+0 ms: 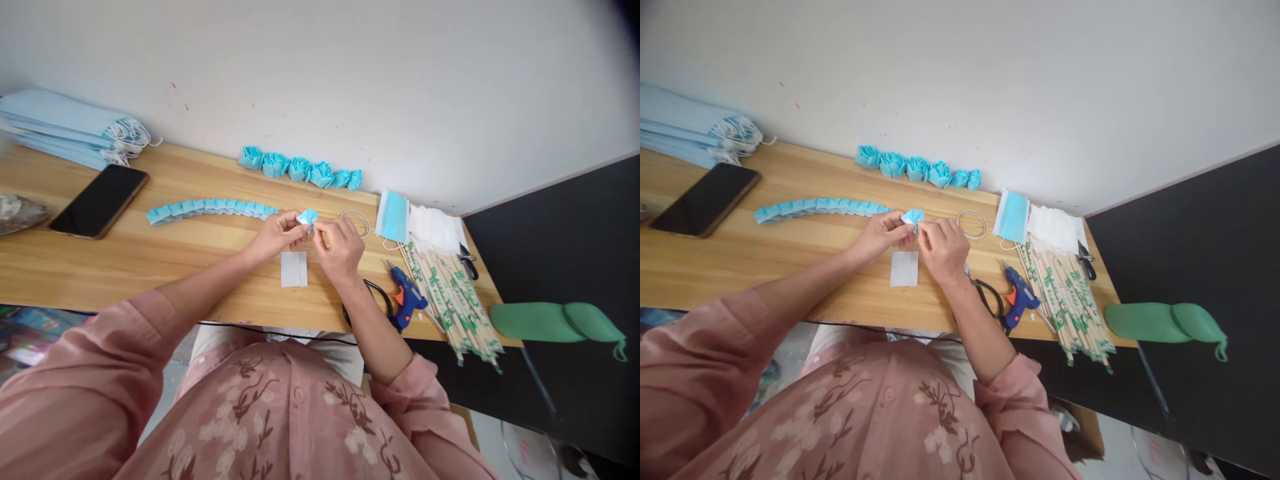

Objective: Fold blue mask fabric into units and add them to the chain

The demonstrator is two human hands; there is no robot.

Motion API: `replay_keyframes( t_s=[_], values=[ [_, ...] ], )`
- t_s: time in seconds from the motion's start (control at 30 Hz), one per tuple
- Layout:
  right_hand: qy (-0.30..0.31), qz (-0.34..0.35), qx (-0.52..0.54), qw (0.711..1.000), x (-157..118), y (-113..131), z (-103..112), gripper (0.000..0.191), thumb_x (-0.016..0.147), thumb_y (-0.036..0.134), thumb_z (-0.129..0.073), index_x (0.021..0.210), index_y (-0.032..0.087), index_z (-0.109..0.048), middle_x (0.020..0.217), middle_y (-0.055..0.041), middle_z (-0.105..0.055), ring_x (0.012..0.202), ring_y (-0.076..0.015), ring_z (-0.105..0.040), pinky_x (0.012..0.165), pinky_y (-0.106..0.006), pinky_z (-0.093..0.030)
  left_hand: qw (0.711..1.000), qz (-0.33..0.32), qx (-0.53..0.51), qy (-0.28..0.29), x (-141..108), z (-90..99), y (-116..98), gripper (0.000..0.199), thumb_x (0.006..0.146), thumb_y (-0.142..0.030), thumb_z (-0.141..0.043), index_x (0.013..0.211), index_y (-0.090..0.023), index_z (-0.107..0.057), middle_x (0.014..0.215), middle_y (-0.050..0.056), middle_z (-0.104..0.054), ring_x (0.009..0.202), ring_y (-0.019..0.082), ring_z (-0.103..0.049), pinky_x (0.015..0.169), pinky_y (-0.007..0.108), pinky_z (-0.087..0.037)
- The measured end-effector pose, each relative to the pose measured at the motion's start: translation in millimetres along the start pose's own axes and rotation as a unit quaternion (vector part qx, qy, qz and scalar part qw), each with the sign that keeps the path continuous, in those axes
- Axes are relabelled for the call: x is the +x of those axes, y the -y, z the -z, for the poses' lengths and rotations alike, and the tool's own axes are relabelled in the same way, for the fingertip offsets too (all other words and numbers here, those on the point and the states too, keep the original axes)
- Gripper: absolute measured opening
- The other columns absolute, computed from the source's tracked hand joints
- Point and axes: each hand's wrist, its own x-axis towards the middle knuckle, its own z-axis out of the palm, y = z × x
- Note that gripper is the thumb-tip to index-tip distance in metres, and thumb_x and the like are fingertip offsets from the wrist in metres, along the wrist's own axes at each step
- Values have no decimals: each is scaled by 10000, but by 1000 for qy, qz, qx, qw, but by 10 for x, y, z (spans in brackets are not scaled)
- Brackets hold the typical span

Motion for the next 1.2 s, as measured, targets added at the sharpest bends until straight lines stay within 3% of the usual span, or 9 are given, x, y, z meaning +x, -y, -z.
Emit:
replay_keyframes(
  t_s=[0.2,0.77,0.9,0.97,1.03,1.13,1.2],
  values=[
    [10,-5,7,1000,-10,-12,-10,133,952,161,-572,911,217,-685,805,-34,-720,773,-181,-620,721,-313,-474,1000,4,15,-8,10,16,18,334,801,-457,-733,741,-154,-605,631,-10,-618,510,74,-545,509,202,-467],
    [127,-35,47,990,-2,-38,20,231,982,182,-493,1025,222,-716,913,-65,-723,874,-209,-618,801,-356,-478,998,14,36,-55,10,26,12,324,774,-417,-720,607,-152,-635,568,-2,-596,497,73,-503,505,206,-428],
    [119,-44,59,990,-7,-30,31,278,925,161,-515,1096,226,-725,947,-70,-705,909,-221,-621,818,-373,-495,997,21,25,-65,19,36,0,333,773,-423,-716,607,-148,-631,573,1,-600,503,74,-520,502,202,-424],
    [93,-91,106,986,-22,-53,12,290,938,181,-496,1132,228,-706,953,-67,-693,922,-212,-628,833,-371,-506,998,27,21,-60,25,44,-13,332,772,-427,-717,616,-146,-630,580,4,-605,501,74,-521,499,200,-422],
    [74,-172,186,965,-44,-94,-26,289,974,237,-469,1193,230,-658,983,-64,-693,935,-193,-644,823,-350,-523,998,33,22,-51,28,49,-27,328,773,-430,-712,631,-146,-630,588,7,-611,500,74,-518,493,200,-421],
    [95,-287,317,899,-72,-151,-89,318,1006,378,-456,1265,246,-583,1001,-54,-703,913,-175,-665,757,-312,-538,998,44,28,-33,26,50,-42,326,776,-434,-707,643,-150,-619,592,9,-613,504,80,-524,488,201,-421],
    [116,-329,379,857,-79,-162,-117,340,994,444,-480,1256,254,-585,953,-39,-698,875,-170,-663,736,-307,-537,998,50,39,-16,20,48,-45,330,783,-436,-705,644,-151,-615,586,7,-605,508,83,-528,491,200,-423]
  ],
)
